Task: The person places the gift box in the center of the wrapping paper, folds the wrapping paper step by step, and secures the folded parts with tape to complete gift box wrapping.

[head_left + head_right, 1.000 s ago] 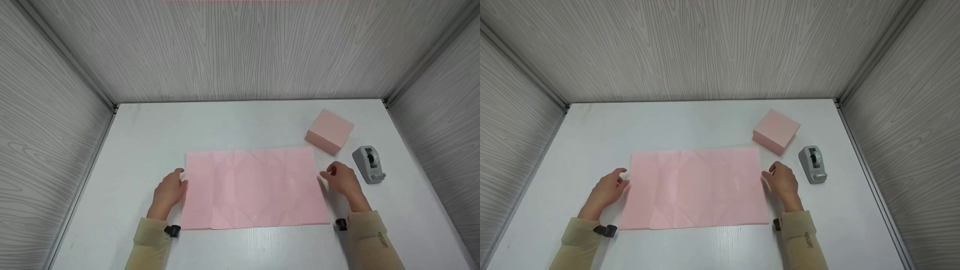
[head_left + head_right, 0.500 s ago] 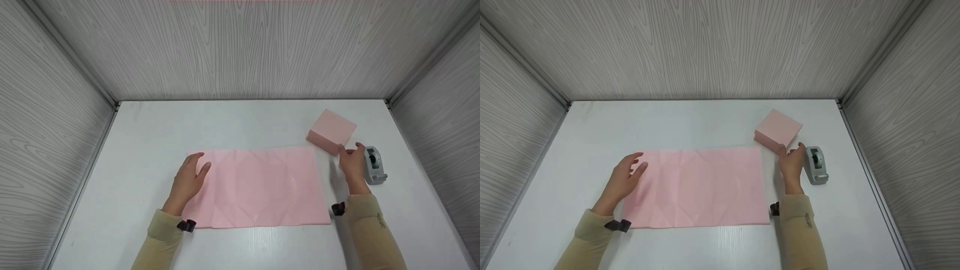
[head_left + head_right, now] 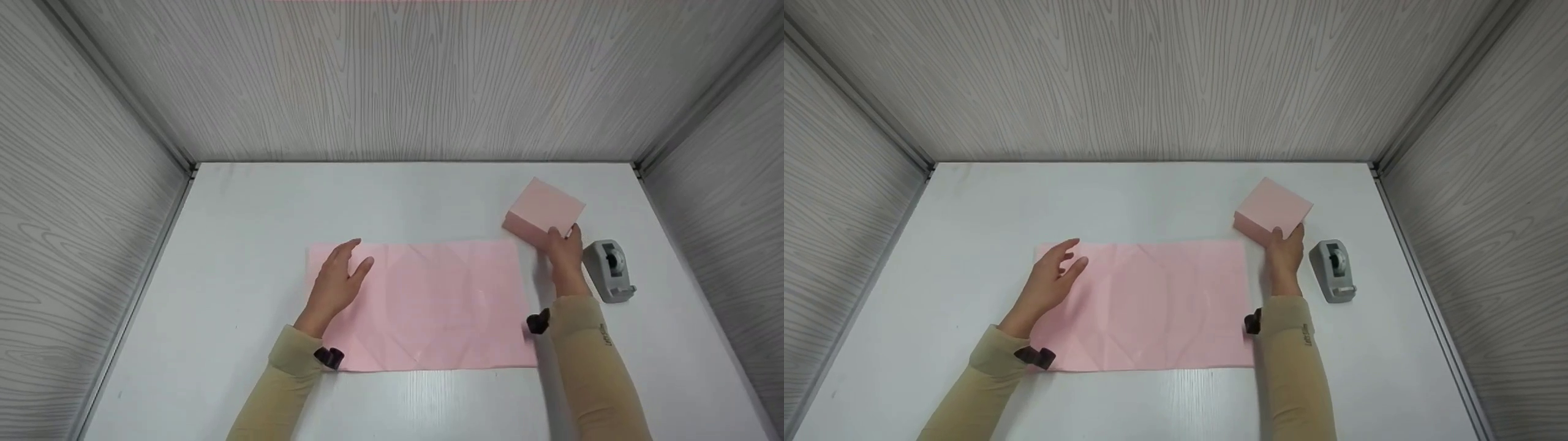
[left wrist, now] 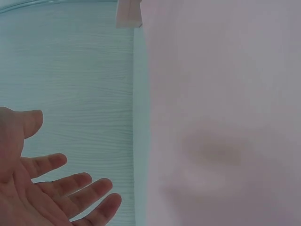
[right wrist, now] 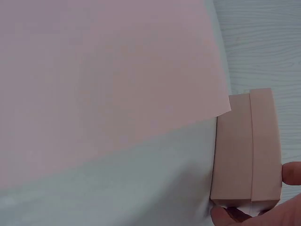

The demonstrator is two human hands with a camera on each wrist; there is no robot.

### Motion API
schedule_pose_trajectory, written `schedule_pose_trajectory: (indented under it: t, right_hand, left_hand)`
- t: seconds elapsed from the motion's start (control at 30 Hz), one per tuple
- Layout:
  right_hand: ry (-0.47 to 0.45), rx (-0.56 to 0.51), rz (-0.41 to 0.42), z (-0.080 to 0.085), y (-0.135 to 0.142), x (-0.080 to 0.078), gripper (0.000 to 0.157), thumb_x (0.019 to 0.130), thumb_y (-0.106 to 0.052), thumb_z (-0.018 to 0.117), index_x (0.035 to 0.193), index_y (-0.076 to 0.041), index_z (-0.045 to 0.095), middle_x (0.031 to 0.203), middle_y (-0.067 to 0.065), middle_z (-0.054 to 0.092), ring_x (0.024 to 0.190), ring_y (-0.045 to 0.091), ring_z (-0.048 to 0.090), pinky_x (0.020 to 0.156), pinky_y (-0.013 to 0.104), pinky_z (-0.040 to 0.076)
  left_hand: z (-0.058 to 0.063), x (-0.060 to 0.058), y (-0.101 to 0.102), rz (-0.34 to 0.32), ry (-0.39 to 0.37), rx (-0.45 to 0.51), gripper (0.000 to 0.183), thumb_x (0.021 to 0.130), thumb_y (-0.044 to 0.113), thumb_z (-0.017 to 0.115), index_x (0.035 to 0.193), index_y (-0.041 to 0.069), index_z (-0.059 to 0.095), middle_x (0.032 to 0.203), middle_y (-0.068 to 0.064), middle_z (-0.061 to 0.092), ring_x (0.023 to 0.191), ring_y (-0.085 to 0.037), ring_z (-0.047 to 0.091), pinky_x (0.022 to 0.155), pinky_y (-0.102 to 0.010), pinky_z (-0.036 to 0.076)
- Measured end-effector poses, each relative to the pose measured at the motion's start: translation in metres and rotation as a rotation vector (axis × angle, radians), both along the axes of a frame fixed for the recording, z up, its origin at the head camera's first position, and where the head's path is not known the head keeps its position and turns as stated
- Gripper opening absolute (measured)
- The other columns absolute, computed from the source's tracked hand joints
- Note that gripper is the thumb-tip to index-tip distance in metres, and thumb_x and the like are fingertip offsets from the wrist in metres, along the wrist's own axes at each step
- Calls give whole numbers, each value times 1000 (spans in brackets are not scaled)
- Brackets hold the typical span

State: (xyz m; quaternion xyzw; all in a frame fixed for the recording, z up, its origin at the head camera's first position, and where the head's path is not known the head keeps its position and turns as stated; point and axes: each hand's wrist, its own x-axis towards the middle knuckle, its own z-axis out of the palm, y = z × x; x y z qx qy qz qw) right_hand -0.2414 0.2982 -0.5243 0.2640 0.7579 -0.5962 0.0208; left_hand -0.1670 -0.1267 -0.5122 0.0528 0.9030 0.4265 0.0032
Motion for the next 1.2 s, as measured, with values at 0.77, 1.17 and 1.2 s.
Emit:
schedule_pose_trajectory:
  t: [0.77,1.17,1.2]
  right_hand:
    - [112,281,120,-1,-70,-27,60,103,-25,47,147,9,26,145,27,41,136,37,39,110,42,33]
    - [134,309,272,-3,-103,-33,62,106,-26,44,154,2,17,154,22,31,141,33,31,112,42,29]
    - [132,308,289,-3,-105,-34,62,106,-26,43,155,1,16,155,21,30,142,32,29,113,41,28]
  left_hand:
    - [-15,-30,41,-73,-29,163,57,98,35,60,145,7,45,148,-15,43,128,-33,49,97,-48,46]
    - [-21,-40,51,-56,-48,239,53,98,28,61,143,4,46,144,-14,47,127,-30,52,100,-43,44]
    - [-22,-41,52,-54,-55,245,54,98,28,61,143,4,46,144,-14,47,126,-29,52,100,-43,44]
